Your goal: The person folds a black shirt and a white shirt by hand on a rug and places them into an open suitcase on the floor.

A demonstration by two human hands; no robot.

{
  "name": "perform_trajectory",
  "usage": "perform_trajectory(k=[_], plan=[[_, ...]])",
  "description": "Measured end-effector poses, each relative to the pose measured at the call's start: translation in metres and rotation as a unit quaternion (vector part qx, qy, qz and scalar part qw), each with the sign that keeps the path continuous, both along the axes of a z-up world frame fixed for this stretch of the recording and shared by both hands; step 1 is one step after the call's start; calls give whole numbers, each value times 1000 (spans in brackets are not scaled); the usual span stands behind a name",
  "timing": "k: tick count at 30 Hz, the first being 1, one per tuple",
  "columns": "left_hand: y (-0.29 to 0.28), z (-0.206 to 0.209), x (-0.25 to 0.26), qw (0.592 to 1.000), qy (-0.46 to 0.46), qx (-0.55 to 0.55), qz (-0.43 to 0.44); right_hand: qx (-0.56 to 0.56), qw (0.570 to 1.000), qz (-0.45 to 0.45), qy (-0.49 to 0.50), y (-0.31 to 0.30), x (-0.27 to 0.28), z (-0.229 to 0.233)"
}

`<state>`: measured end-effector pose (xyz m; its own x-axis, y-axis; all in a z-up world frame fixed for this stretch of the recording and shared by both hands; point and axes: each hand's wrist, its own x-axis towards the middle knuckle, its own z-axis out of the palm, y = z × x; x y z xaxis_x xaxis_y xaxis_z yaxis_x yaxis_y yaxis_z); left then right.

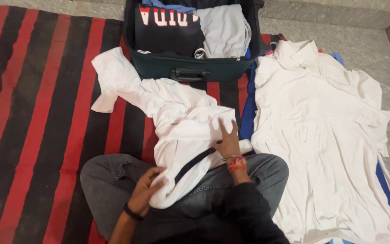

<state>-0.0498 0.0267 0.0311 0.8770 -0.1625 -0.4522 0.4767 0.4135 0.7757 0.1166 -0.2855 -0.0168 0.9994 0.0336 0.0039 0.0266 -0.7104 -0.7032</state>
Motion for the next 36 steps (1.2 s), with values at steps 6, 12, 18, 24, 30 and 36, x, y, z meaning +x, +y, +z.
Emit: perform_trajectory(k=[6, 12, 18, 24, 30, 36], plan=[[41, 21, -32, 934, 27, 341, -107, -270, 955, 74, 102, -6, 46, -20], [129, 31, -54, 791, 19, 610, -33, -101, 960, -8, -263, -41, 81, 22], [165, 64, -37, 912, -217, 347, 14, -5, 1000, -11, -18, -75, 114, 92], [101, 40, -26, 855, -39, 458, -241, 8, 972, 235, -12, 38, 115, 202], [77, 12, -47, 919, -54, 382, -82, 387, 839, 380, -46, 113, 70, 207], [89, 9, -68, 991, 40, 52, 114, -108, 979, 162, -59, 54, 60, -4]])
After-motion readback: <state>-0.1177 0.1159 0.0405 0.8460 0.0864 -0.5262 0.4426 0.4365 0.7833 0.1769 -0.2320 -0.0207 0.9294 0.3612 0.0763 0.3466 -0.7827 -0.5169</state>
